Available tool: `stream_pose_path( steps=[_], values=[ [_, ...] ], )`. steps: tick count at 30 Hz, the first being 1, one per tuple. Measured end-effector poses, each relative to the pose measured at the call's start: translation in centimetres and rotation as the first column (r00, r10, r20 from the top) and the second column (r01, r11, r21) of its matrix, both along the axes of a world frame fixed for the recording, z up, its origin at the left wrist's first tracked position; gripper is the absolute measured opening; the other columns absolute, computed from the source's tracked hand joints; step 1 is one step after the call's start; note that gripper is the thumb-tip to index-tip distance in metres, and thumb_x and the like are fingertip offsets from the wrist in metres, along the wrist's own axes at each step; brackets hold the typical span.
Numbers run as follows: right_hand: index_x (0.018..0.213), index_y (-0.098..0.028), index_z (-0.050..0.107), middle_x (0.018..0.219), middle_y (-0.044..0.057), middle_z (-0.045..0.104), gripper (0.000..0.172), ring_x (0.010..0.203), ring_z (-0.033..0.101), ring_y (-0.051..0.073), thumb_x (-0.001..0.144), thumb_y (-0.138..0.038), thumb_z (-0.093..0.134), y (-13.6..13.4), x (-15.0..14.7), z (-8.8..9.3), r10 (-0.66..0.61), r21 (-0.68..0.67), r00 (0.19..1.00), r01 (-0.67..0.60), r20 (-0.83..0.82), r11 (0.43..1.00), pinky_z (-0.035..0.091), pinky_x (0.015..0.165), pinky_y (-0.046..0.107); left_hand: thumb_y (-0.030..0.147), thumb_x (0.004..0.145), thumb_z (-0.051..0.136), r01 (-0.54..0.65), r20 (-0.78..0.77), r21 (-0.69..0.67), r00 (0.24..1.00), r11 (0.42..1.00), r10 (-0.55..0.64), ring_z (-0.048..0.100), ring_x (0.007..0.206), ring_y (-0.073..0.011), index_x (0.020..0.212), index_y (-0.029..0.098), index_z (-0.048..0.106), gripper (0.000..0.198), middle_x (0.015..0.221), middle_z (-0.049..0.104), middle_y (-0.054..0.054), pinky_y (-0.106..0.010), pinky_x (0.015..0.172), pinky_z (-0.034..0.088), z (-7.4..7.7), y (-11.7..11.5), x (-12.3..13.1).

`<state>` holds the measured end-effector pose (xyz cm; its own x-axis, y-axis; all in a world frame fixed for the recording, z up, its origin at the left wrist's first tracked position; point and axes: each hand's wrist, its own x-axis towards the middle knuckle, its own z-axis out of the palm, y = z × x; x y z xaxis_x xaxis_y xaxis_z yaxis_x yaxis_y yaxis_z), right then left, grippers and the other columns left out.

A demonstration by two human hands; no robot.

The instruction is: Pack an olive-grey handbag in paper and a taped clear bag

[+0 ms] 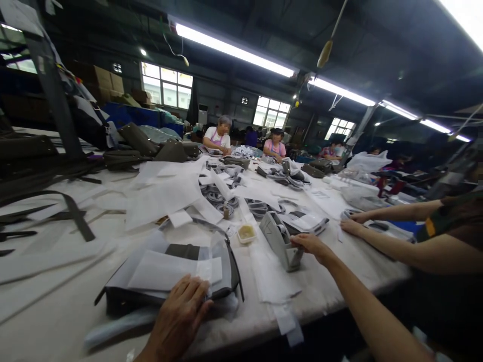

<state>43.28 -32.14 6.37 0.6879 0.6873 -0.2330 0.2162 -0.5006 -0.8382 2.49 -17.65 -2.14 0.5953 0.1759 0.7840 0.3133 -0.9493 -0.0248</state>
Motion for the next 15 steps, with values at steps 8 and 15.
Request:
stream_pose_path(
  steps=[8, 15],
  values=[
    [0.076, -0.016, 0.056, 0.069, 0.000, 0.053, 0.047, 0.060, 0.044, 0.010, 0.054, -0.054, 0.072, -2.4, -1.0, 2.6, -0.156, 0.220, 0.987, 0.162, -0.046, 0.962, 0.041, 0.064, 0.025, 0.037, 0.101, 0.042, -0.009, -0.017, -0.016, 1.000, 1.000, 0.009, 0.053, 0.108, -0.0245, 0.113, 0.017, 0.062, 0.031, 0.108, 0.064, -0.005, -0.038, 0.098, 0.037, -0.2, 0.0, -0.2],
    [0.057, -0.016, 0.055, 0.058, 0.002, 0.051, 0.035, 0.053, 0.041, 0.012, 0.054, -0.050, 0.064, -6.0, -2.8, -3.1, -0.251, 0.084, 0.967, 0.247, 0.034, 0.965, 0.033, 0.054, 0.027, 0.034, 0.101, 0.043, 0.002, -0.036, -0.012, 0.999, 1.000, -0.002, 0.053, 0.107, -0.0253, 0.113, 0.015, 0.062, 0.030, 0.108, 0.064, -0.007, -0.040, 0.099, 0.037, 0.2, -0.1, -0.2]
  ],
)
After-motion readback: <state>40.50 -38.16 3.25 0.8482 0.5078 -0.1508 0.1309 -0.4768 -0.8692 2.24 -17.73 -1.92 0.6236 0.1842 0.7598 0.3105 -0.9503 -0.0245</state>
